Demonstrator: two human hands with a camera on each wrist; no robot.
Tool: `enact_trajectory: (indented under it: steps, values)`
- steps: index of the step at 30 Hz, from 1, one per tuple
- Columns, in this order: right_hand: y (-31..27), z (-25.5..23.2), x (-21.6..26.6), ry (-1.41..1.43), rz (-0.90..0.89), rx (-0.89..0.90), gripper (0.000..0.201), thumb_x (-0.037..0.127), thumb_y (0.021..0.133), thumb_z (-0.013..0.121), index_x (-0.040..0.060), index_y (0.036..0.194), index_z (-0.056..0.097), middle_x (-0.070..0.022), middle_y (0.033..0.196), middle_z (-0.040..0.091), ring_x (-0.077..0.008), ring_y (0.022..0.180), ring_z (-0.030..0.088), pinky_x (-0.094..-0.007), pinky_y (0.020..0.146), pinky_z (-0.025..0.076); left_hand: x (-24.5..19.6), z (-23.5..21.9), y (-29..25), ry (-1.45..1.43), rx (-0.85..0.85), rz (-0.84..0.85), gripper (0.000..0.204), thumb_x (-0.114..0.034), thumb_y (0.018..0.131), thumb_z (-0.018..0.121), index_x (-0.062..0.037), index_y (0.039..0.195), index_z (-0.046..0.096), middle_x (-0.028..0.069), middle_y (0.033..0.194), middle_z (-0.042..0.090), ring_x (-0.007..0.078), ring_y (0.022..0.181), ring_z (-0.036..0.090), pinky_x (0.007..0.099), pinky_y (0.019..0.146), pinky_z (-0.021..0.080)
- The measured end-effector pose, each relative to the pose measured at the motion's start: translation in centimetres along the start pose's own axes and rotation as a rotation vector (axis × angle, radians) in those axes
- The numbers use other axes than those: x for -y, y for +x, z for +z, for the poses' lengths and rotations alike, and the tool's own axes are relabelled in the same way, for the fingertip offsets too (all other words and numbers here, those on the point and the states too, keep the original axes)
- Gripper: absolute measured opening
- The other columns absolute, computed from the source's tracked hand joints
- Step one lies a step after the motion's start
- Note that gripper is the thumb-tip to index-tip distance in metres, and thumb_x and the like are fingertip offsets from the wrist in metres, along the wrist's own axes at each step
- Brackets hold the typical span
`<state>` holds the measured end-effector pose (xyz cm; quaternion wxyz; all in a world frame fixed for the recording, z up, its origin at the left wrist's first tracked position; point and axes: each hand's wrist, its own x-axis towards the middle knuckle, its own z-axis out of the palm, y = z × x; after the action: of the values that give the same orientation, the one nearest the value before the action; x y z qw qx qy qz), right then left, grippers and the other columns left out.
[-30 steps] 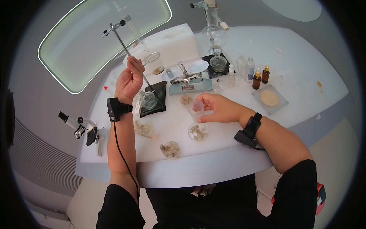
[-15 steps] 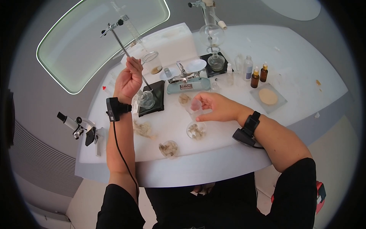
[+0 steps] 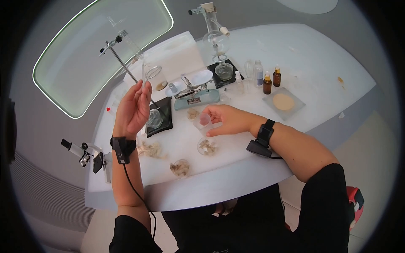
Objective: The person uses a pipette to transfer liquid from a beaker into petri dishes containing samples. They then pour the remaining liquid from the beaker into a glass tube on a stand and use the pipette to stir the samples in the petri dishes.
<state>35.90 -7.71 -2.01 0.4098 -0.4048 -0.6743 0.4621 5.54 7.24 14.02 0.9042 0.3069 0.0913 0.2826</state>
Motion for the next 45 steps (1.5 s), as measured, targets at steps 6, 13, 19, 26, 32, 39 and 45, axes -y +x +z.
enact_trajectory:
  steps: [6,13,19,26,32,39,45]
  values:
    - [0.1,0.3,0.3,0.012,0.021,0.013,0.056,0.006,0.096,0.092,0.0063,0.143,0.062,-0.0027,0.141,0.069,-0.0144,0.136,0.064,-0.0377,0.128,0.046,4.4,-2.7,-4.8,0.693,-0.229,-0.015,0.029,-0.032,0.121,0.062,-0.0055,0.131,0.068,0.0047,0.115,0.081,0.0108,0.087,0.078,0.0221,0.072,0.065]
    - [-0.1,0.4,0.9,0.041,0.027,-0.006,0.059,0.008,0.095,0.094,0.0073,0.145,0.062,-0.0027,0.141,0.070,-0.0148,0.137,0.064,-0.0367,0.125,0.049,6.7,-9.2,-6.4,0.537,-0.068,0.031,0.029,-0.035,0.122,0.061,-0.0092,0.134,0.066,0.0020,0.117,0.075,0.0066,0.087,0.068,0.0207,0.072,0.059]
    - [0.1,0.8,1.9,-0.018,0.093,-0.030,0.059,0.003,0.095,0.092,0.0061,0.145,0.061,-0.0016,0.142,0.070,-0.0132,0.137,0.065,-0.0350,0.123,0.050,7.1,-8.5,-6.7,0.580,-0.007,0.023,0.032,-0.032,0.124,0.056,-0.0060,0.140,0.065,-0.0014,0.115,0.070,0.0088,0.097,0.067,0.0283,0.093,0.059]
    - [0.1,1.0,2.4,-0.023,0.101,-0.028,0.062,0.002,0.094,0.093,0.0053,0.146,0.060,-0.0031,0.143,0.069,-0.0143,0.139,0.065,-0.0363,0.126,0.049,7.7,-9.6,-6.3,0.678,-0.010,0.058,0.024,-0.028,0.122,0.061,-0.0082,0.136,0.066,-0.0007,0.119,0.069,0.0102,0.109,0.069,0.0313,0.101,0.060]
    - [0.1,1.0,2.3,-0.031,0.097,-0.029,0.062,0.002,0.095,0.092,0.0049,0.148,0.059,-0.0049,0.146,0.069,-0.0156,0.140,0.065,-0.0379,0.127,0.048,8.3,-10.3,-6.4,0.725,0.008,0.036,0.021,-0.024,0.119,0.068,-0.0091,0.134,0.067,0.0000,0.124,0.069,0.0117,0.115,0.069,0.0332,0.107,0.059]
    - [0.0,0.6,0.3,0.007,0.045,-0.002,0.062,0.000,0.096,0.091,0.0051,0.149,0.059,-0.0047,0.145,0.070,-0.0158,0.141,0.065,-0.0380,0.126,0.050,8.3,-10.1,-6.3,0.804,-0.002,0.104,0.022,-0.019,0.117,0.070,-0.0061,0.135,0.068,0.0017,0.128,0.071,0.0117,0.115,0.071,0.0336,0.105,0.061]
    - [0.1,0.7,1.4,-0.018,0.048,0.004,0.067,-0.002,0.094,0.091,0.0036,0.151,0.057,-0.0056,0.145,0.069,-0.0165,0.140,0.064,-0.0371,0.125,0.049,8.4,-9.7,-6.4,0.740,-0.039,0.043,0.025,-0.018,0.117,0.071,-0.0048,0.138,0.068,0.0030,0.129,0.073,0.0112,0.115,0.072,0.0333,0.105,0.062]
